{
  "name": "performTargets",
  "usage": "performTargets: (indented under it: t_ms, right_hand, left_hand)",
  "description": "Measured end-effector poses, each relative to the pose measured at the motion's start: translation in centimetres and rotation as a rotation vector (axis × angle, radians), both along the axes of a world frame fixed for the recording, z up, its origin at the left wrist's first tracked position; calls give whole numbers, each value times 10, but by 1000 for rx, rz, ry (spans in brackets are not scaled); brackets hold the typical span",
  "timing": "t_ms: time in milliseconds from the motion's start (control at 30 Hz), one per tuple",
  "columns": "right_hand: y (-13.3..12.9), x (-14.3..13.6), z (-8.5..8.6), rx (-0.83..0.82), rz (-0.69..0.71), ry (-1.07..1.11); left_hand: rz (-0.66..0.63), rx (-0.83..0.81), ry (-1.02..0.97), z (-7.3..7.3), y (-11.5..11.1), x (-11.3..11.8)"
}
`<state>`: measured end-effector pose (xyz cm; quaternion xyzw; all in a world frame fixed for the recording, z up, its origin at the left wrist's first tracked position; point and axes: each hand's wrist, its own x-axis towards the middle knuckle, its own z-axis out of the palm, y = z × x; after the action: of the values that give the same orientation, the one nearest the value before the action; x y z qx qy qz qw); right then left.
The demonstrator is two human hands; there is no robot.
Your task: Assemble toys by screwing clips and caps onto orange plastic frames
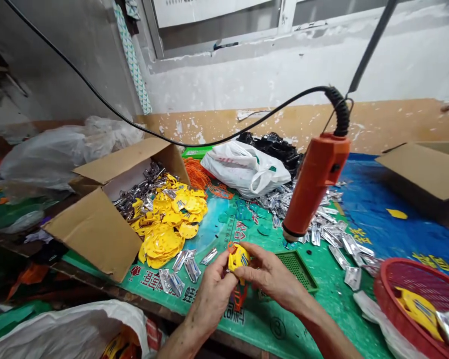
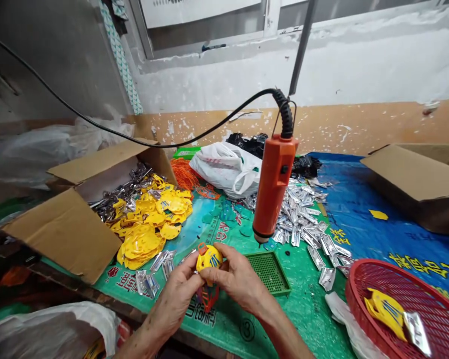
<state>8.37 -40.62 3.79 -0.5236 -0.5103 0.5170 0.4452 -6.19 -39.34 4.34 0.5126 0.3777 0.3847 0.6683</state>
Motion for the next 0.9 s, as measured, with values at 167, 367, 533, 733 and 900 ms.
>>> performTargets:
  t_ms: [167,367,533,733,900]
  right_hand:
    - [-6,9,6,52,69,-129]
    - [-15,14,3,88,105,-142]
    - [-28,19,-10,126,-22,-200]
    - [-43,17,-38,200,-219,339]
    - [-50,12,-45,275,-207,498]
  left_hand:
    - [-59,84,150,8,-2,-2]
    - [-140,539,411,4,-5,-5]
    - [-154,899,527,-5,-9,-5]
    - [-132,1178,730,-7,-14,-3]
    - [-137,1417,832,-2,-21,2]
